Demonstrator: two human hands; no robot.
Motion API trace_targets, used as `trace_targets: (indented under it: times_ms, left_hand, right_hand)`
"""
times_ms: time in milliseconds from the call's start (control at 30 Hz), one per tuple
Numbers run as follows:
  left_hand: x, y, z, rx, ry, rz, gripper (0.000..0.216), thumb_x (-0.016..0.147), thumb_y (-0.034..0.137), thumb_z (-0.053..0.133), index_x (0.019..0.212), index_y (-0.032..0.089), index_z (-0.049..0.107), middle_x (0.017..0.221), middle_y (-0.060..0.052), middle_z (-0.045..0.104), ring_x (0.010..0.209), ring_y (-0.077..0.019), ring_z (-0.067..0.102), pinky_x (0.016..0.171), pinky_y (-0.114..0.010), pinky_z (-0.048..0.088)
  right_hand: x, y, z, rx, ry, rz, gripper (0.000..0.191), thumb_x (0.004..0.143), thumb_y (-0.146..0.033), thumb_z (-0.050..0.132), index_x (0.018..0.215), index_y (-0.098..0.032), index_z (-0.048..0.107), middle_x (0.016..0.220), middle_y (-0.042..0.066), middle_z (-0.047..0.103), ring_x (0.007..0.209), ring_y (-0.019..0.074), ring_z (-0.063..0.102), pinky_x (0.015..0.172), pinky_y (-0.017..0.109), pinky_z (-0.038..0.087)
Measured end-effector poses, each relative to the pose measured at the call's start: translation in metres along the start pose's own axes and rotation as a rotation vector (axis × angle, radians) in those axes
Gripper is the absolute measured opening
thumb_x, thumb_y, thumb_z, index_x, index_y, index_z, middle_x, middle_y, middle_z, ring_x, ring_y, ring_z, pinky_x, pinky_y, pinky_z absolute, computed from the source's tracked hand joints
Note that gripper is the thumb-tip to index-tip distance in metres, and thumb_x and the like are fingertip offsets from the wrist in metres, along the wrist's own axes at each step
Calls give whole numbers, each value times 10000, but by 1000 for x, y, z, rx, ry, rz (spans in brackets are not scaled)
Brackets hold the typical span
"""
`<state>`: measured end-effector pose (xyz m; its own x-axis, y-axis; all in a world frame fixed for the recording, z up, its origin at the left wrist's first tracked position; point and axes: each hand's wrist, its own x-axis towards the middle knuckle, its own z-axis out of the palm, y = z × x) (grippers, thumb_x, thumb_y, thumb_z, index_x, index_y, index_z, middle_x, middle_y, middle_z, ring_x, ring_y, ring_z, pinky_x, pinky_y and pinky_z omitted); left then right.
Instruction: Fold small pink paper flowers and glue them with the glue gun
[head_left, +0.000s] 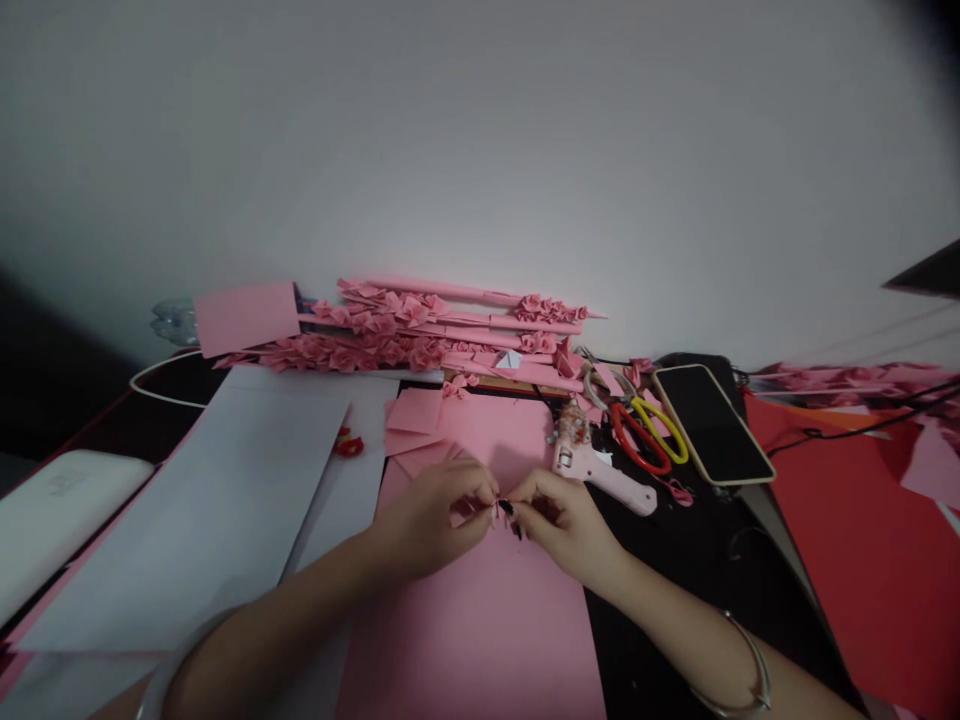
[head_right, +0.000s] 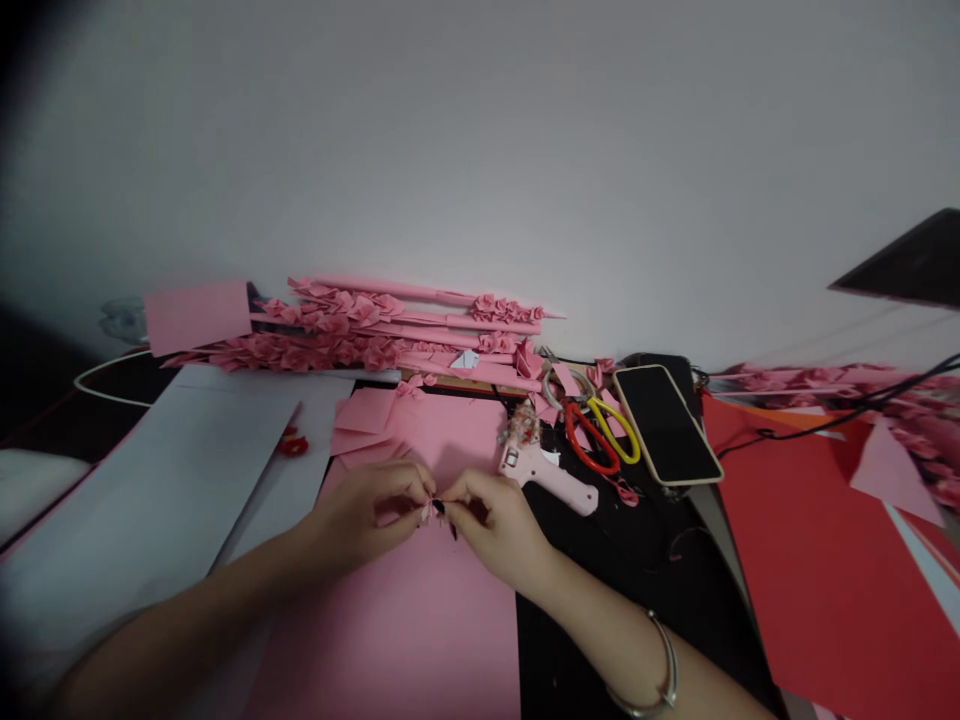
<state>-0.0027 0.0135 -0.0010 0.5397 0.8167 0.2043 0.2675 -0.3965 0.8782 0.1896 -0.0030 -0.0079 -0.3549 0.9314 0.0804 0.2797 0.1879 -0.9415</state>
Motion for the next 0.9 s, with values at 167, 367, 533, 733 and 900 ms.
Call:
trace_targets:
  times_ms: [167,367,533,733,900]
  left_hand:
    - [0,-4,1,5,55,7,113,767,77,537,715,149,608,789,-59,670,702,-142,633,616,-219,493]
    - [1,-7,1,26,98,63,140,775,55,569,702,147,646,801,-69,709,743,-146,663,640,-220,490]
    - [2,-5,-1,36,130,81,142,778,59,588,676,137,648,776,-74,711,730,-149,670,656,-224,502]
    - [2,-4,-1,70,138,105,151,802,85,573,696,162,648,801,-57,722,747,-148,676,685,-233,527]
    - [1,-5,-1,84,112,113,142,812,104,575,725,177,661,833,-58,734,770,-148,688,693,-229,538]
  right_hand:
    - [1,-4,0,4,-2,38,87,839,-158,541,768,-183,586,597,-21,590,488,100,524,469,204,417]
    - [1,-2,2,-63,47,18,79,788,-168,610,738,-192,554,670,2,624,579,127,578,540,234,465]
    - [-1,-2,0,-97,19,7,98,834,-134,529,783,-181,597,623,-9,595,496,102,524,477,207,426]
    - [-1,-1,-2,-57,12,26,120,877,-199,519,829,-173,626,643,9,617,500,108,536,484,216,443]
    - [-1,3,-2,-82,5,34,156,883,-180,504,758,-176,597,610,-1,589,496,108,526,483,214,431]
